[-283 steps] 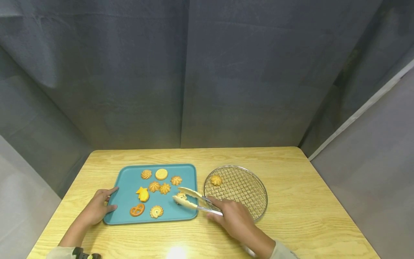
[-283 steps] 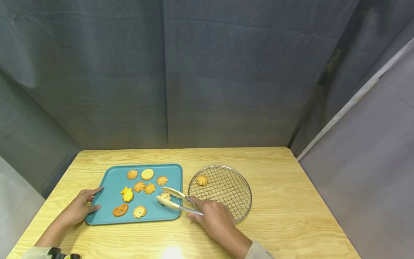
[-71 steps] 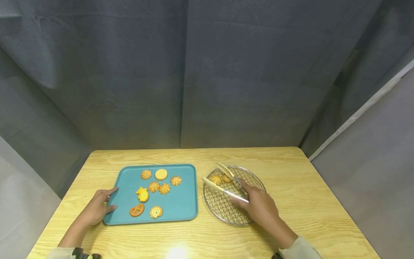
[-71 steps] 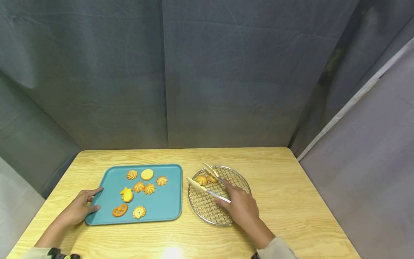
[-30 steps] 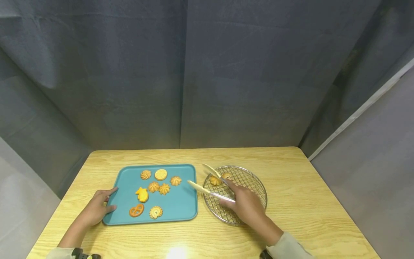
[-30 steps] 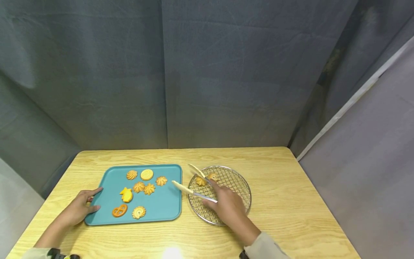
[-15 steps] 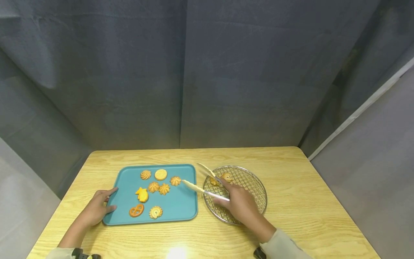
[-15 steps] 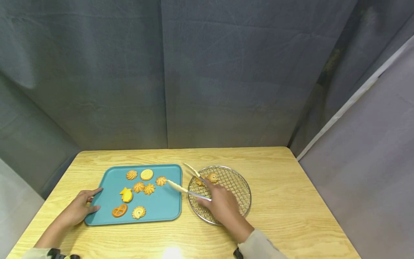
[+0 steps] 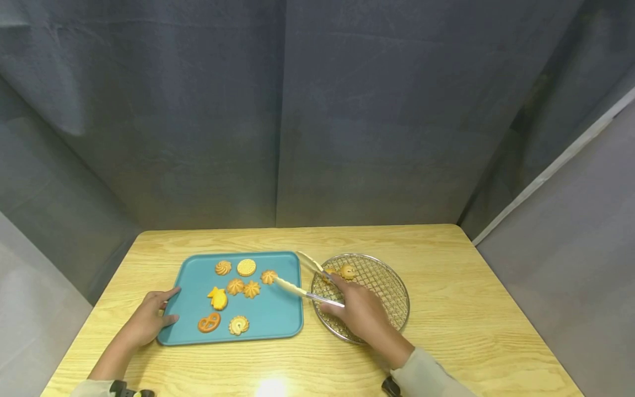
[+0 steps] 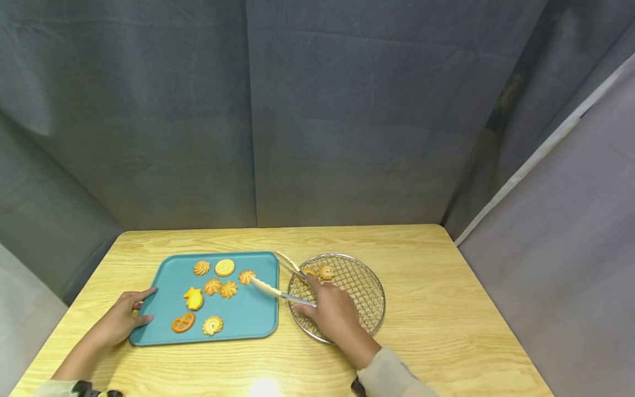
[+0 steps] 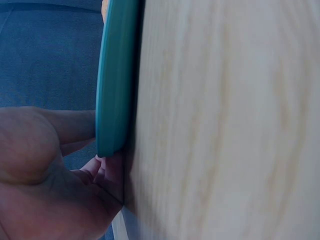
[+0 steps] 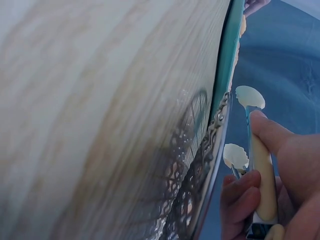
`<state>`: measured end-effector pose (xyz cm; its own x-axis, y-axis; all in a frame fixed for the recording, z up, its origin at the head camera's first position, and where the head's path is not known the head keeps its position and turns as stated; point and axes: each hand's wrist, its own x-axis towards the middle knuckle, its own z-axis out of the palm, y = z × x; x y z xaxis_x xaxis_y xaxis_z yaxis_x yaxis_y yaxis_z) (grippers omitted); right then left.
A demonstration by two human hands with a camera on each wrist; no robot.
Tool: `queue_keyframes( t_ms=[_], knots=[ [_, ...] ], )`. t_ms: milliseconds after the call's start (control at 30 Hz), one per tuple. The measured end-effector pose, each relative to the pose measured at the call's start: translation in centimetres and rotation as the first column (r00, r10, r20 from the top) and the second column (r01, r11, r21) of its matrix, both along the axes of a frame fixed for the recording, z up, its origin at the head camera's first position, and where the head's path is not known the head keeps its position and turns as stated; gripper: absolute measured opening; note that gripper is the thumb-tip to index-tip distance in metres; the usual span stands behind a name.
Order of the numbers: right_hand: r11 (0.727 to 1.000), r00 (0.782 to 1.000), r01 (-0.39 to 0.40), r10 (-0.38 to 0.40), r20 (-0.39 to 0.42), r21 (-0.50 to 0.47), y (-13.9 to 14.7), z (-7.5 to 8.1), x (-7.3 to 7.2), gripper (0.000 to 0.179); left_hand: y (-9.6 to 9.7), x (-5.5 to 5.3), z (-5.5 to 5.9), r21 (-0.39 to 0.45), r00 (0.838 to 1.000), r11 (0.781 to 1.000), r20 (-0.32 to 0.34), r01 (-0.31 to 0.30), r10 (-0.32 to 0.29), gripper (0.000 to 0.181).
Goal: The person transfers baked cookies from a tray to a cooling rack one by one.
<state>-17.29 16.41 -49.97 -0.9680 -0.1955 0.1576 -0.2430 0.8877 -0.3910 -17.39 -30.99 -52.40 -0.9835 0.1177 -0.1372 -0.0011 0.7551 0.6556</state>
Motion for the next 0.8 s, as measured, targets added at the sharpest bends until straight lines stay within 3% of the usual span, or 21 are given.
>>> queue_keyframes(
  t_ms=[800],
  knots=[
    [0.997, 0.997, -0.068, 0.066, 0.033, 0.044, -2.3, -0.3, -1.0, 0.078, 0.0, -0.1, 0.0, -0.003, 1.0, 1.0, 0.002, -0.003, 0.003, 0.067]
  ],
)
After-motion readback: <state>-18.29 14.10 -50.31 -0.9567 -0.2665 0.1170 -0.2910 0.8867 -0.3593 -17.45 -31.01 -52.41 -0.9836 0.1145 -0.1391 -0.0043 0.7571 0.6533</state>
